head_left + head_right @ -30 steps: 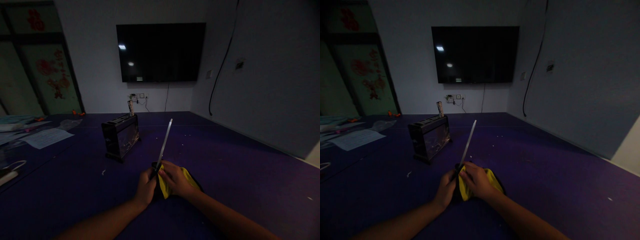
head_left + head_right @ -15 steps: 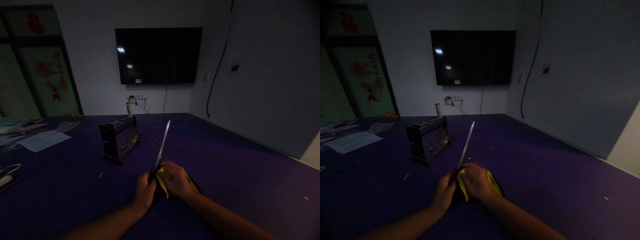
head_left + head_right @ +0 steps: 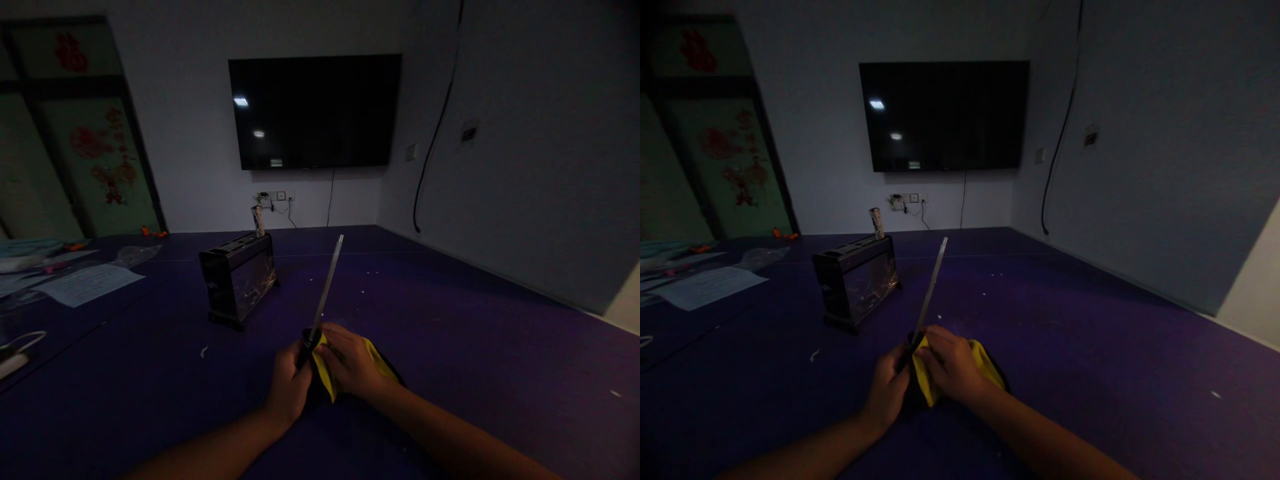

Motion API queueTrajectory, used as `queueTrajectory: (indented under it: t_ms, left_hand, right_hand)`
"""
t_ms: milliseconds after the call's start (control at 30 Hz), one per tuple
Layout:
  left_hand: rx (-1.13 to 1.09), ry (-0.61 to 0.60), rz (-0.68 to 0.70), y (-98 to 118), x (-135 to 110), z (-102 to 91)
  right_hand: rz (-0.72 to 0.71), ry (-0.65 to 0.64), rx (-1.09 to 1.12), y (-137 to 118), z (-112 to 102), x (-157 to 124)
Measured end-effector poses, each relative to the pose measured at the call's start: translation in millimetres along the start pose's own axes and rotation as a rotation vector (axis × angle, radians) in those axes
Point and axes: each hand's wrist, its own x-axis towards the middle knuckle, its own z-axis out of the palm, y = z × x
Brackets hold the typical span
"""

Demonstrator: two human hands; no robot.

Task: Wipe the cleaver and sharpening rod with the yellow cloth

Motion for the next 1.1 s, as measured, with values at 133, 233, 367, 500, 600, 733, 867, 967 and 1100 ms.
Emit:
queueTrajectory:
  t_ms: [133,233,367,500,600,733,867,967,1100]
  left_hand:
    - [-0.087,-0.053,-0.042,0,-1,1.6]
    - [-0.091,-0.035,-0.054,1,-1,2.1]
    - [-0.067,-0.030,-0.053,5,0,2.3]
    - [-0.006,0.003,-0.047,5,-1,3.3]
    - [0.055,0.048,-0.028,2,0,4.6]
    - [0.102,0.109,0.022,-3,4,4.2]
    - [0.170,0.180,0.054,-8,4,2.5]
    - [0.162,0.142,0.028,-10,3,2.2]
    - [0.100,0.083,0.015,-14,4,1.8]
  right_hand:
    - [-0.003,-0.093,0.023,-6,-2,2]
    - [0.008,-0.068,-0.001,-6,0,1]
    - [0.005,0.012,-0.045,-3,4,-1]
    - [-0.034,0.112,-0.110,0,6,-4]
    - [-0.053,0.172,-0.178,2,7,-8]
    - [-0.089,0.248,-0.248,3,7,-10]
    - [-0.092,0.315,-0.270,3,8,-11]
    - [-0.055,0.313,-0.248,5,8,-10]
    - [-0.036,0.266,-0.214,7,6,-11]
